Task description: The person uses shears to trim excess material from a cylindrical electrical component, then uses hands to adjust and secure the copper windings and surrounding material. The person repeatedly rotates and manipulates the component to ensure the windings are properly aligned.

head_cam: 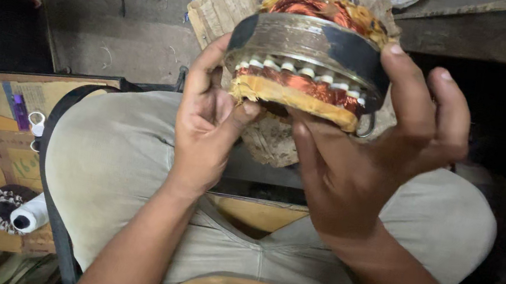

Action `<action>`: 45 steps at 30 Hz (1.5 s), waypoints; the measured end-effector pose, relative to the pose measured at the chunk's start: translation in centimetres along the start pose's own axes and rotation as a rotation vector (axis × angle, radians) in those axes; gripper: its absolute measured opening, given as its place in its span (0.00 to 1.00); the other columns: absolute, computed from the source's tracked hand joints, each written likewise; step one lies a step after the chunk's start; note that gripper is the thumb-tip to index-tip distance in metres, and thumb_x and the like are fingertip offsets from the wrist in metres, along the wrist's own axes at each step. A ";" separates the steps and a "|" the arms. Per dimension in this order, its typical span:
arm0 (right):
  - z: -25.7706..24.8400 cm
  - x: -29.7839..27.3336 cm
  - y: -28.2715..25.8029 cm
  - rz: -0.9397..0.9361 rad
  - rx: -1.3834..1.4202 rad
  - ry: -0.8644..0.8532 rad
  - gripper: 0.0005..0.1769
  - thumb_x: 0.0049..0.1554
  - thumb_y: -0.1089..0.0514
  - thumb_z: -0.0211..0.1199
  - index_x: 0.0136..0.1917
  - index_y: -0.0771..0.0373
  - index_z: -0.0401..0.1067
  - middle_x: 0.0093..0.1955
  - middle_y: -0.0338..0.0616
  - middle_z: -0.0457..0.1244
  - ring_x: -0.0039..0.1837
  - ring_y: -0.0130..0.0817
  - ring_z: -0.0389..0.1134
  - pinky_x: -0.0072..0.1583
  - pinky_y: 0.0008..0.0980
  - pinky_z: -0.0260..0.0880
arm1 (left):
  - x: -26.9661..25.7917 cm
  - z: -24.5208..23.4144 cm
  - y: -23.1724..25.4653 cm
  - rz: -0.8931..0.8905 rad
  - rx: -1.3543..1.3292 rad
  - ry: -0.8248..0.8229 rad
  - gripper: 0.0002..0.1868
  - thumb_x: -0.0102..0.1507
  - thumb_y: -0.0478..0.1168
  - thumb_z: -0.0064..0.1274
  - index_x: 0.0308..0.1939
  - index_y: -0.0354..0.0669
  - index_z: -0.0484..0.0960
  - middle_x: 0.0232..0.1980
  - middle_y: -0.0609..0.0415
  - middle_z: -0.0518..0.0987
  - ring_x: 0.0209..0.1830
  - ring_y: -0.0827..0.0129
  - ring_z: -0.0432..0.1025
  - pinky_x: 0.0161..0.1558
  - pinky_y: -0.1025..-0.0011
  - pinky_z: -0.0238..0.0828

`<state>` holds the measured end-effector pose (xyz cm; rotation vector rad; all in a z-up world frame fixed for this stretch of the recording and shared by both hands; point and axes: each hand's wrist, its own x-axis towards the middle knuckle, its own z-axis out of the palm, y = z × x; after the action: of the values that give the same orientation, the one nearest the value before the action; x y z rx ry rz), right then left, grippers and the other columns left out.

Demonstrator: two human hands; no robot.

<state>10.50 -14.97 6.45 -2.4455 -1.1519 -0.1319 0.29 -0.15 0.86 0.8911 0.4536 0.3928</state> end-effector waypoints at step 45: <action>7.0 -0.2 0.0 0.093 0.258 -0.238 0.09 0.51 0.59 0.79 0.46 0.56 0.82 0.70 0.49 0.55 0.74 0.49 0.50 0.75 0.46 0.48 | 1.0 -1.2 3.2 -0.010 1.318 0.159 0.29 0.60 0.52 0.66 0.60 0.42 0.80 0.53 0.46 0.80 0.48 0.49 0.79 0.47 0.56 0.76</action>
<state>9.65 -12.16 0.04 -2.3210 -1.0717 0.3239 0.05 2.97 2.55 2.1356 0.8844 0.1080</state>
